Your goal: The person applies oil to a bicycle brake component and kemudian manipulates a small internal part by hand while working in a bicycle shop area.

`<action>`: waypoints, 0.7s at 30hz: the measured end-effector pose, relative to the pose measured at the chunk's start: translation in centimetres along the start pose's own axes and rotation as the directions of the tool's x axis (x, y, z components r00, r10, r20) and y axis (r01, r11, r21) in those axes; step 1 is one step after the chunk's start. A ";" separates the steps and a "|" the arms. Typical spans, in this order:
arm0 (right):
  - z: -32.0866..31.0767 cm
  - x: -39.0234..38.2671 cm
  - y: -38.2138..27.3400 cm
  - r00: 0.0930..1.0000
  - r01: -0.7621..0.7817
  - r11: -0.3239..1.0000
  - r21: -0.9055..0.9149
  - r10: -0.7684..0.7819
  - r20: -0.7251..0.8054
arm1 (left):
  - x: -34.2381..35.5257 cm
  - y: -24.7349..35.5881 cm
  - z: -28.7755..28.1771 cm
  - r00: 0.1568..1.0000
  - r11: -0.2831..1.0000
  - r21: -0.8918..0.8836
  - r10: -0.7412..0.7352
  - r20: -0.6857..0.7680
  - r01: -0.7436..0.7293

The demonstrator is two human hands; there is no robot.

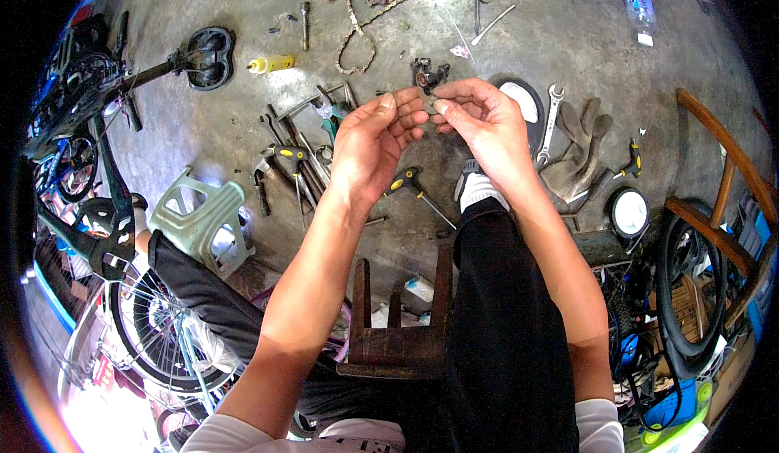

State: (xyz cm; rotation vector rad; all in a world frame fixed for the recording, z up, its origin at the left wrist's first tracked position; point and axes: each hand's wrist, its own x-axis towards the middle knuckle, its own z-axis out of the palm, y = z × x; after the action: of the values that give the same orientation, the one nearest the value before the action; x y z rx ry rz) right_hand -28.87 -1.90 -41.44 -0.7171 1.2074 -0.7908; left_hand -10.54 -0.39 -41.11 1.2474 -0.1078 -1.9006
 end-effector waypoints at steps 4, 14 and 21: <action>-0.1 0.0 -0.1 1.000 0.014 1.000 -0.001 -0.014 -0.002 | 0.0 0.0 -0.1 1.000 0.999 -0.044 -0.016 0.009 0.017; -0.1 0.0 1.5 0.997 0.014 0.993 -0.115 -0.005 0.080 | -0.4 -1.5 0.4 0.923 0.691 0.718 0.323 -0.208 -0.079; 0.2 0.7 2.1 1.000 -0.018 1.000 0.016 0.017 0.023 | -0.3 0.9 -7.2 0.622 0.517 0.834 0.721 -0.304 -0.192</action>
State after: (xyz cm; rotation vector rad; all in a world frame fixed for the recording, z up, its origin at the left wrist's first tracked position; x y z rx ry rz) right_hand -28.29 -1.35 -43.50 -0.7001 1.1841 -0.7751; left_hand -4.32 1.75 -44.11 2.0736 -0.8777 -0.7995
